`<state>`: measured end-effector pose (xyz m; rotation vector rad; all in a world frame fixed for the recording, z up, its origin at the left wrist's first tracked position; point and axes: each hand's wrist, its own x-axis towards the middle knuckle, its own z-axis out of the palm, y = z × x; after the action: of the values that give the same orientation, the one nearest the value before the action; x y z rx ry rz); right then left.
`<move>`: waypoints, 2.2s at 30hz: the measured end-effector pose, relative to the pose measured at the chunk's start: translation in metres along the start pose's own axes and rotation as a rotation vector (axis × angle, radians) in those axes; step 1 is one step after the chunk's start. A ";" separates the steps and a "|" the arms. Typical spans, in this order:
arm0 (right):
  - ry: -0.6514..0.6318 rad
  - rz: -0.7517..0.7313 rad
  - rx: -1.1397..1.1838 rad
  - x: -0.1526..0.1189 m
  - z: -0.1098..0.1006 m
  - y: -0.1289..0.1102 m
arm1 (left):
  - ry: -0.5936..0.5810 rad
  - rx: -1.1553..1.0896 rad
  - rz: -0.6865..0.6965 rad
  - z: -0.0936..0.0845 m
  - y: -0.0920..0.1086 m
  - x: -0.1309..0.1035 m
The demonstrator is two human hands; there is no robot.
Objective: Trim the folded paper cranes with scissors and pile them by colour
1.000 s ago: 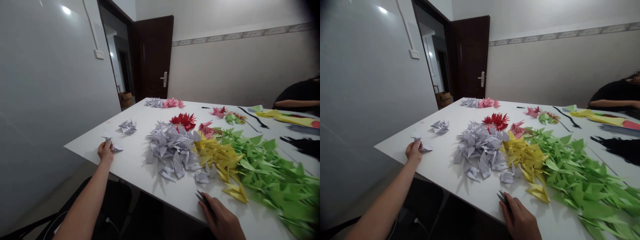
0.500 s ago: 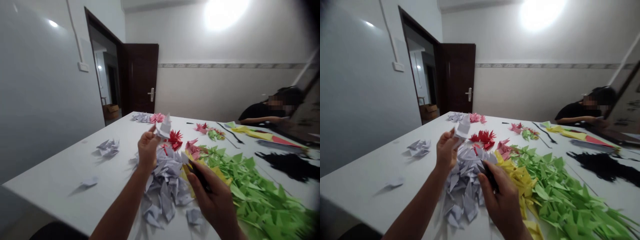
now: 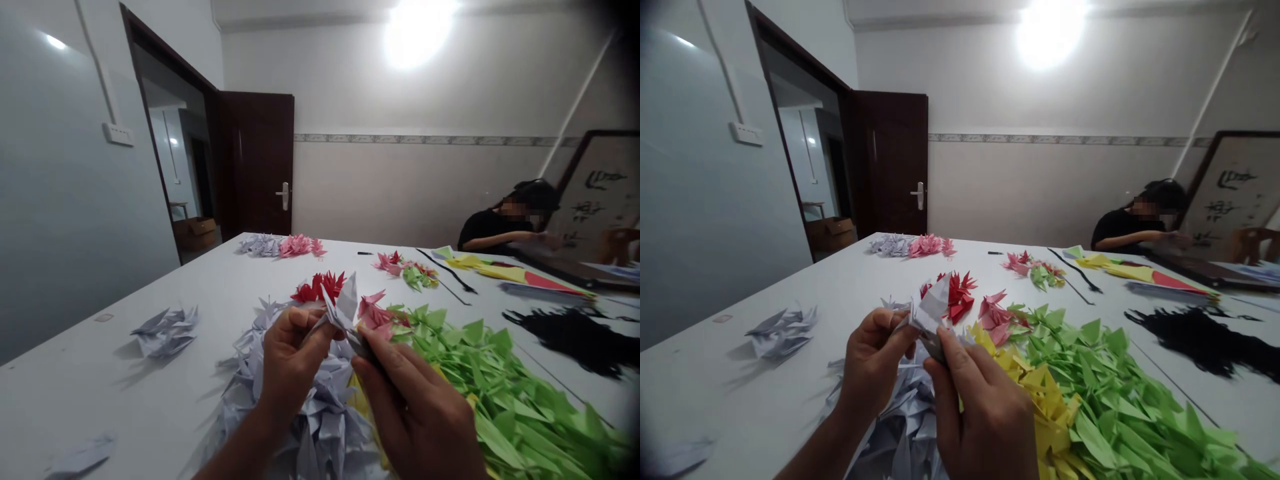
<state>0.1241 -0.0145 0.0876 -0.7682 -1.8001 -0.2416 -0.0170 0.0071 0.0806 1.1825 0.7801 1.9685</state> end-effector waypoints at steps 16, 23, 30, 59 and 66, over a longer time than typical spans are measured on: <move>-0.061 0.021 -0.014 0.002 0.008 0.012 | 0.011 0.224 0.139 0.003 0.000 0.004; -0.080 0.102 0.094 0.000 -0.001 0.016 | 0.049 0.347 0.375 -0.006 -0.002 0.007; 0.049 0.304 0.081 -0.006 -0.010 0.010 | -0.139 0.652 0.797 -0.014 0.000 0.005; 0.000 0.239 0.170 -0.006 -0.014 0.014 | -0.193 0.065 -0.053 -0.001 0.006 0.006; -0.316 0.449 0.370 0.001 -0.009 0.000 | -0.027 0.229 0.131 0.002 0.012 0.004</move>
<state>0.1311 -0.0189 0.0917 -0.9506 -1.8314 0.5204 -0.0197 0.0037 0.0920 1.4230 0.9552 2.0039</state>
